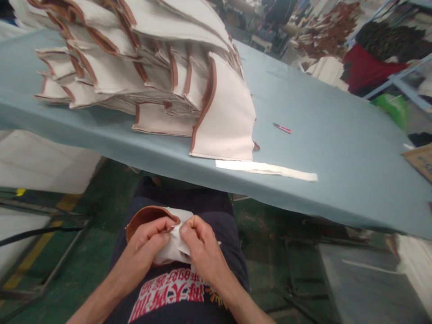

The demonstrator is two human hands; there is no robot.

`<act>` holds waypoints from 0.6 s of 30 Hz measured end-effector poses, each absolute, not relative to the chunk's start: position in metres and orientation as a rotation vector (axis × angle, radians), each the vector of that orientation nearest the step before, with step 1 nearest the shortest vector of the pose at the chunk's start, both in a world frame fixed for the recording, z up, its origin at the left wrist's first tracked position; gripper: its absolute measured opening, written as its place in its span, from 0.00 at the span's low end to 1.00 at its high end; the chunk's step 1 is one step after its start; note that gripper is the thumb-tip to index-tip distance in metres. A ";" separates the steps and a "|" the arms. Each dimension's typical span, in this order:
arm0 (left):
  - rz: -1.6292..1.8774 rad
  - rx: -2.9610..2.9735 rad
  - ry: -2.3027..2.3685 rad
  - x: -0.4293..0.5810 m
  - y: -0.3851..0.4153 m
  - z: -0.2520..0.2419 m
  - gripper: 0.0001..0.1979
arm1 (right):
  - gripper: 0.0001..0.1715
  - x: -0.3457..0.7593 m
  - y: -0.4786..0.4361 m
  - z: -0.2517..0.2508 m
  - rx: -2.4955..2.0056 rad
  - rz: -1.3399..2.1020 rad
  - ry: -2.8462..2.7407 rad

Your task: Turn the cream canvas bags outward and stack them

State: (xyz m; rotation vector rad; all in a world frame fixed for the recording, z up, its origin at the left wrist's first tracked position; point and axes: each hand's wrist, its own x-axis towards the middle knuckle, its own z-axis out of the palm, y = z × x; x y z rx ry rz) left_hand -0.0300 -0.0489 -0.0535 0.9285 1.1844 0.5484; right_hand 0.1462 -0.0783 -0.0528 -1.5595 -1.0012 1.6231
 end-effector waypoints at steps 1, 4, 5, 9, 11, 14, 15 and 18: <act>0.536 0.954 1.169 -0.033 -0.051 -0.055 0.20 | 0.18 0.146 -0.080 -0.054 -1.559 1.664 -0.993; 0.522 1.136 1.209 -0.037 -0.056 -0.058 0.23 | 0.17 0.145 -0.084 -0.064 -1.584 1.672 -1.018; 0.521 1.212 1.231 -0.037 -0.057 -0.058 0.24 | 0.17 0.144 -0.085 -0.068 -1.588 1.662 -1.025; 0.524 1.360 1.250 -0.034 -0.058 -0.058 0.22 | 0.20 0.143 -0.091 -0.080 -1.524 1.678 -0.986; 0.545 1.332 1.241 -0.033 -0.056 -0.058 0.22 | 0.22 0.146 -0.093 -0.077 -1.475 1.683 -0.990; 0.590 1.228 1.216 -0.033 -0.049 -0.056 0.23 | 0.21 0.157 -0.095 -0.065 -1.493 1.586 -1.132; 0.600 1.210 1.200 -0.034 -0.046 -0.054 0.24 | 0.19 0.162 -0.096 -0.060 -1.527 1.539 -1.203; 0.631 1.260 1.148 -0.036 -0.038 -0.044 0.23 | 0.16 0.182 -0.105 -0.050 -1.655 1.449 -1.384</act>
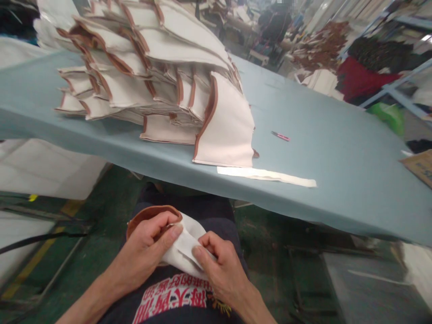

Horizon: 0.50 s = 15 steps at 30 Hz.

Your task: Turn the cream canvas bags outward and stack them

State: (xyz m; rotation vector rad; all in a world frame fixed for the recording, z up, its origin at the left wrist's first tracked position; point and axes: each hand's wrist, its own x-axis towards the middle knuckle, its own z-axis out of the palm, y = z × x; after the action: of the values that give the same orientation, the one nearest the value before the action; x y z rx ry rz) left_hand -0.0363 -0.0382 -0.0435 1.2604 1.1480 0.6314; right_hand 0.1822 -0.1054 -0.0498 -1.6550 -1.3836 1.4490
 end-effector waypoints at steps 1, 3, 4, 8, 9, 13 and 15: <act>0.640 1.298 1.132 -0.037 -0.036 -0.038 0.23 | 0.16 0.190 -0.110 -0.048 -1.692 1.443 -1.432; 0.651 1.366 1.123 -0.036 -0.033 -0.026 0.22 | 0.14 0.208 -0.118 -0.043 -1.763 1.423 -1.543; 0.647 1.402 1.125 -0.036 -0.032 -0.020 0.21 | 0.13 0.216 -0.120 -0.039 -1.797 1.390 -1.600; 0.596 1.527 1.103 -0.033 -0.026 -0.001 0.18 | 0.07 0.238 -0.112 -0.010 -1.784 1.010 -1.662; 0.582 1.556 1.081 -0.032 -0.025 0.002 0.18 | 0.07 0.237 -0.104 0.000 -1.673 0.929 -1.649; 0.550 1.686 0.948 -0.029 -0.024 0.009 0.19 | 0.20 0.210 -0.060 0.033 -1.053 0.813 -1.669; 0.571 1.727 0.935 -0.030 -0.025 0.013 0.19 | 0.27 0.191 -0.038 0.041 -0.837 0.856 -1.723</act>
State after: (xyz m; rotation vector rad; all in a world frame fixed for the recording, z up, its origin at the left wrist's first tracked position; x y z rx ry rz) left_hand -0.0303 -0.0249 0.0132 1.7274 0.9350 0.5708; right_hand 0.1906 -0.0380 0.0413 -0.8367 -1.7229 0.8556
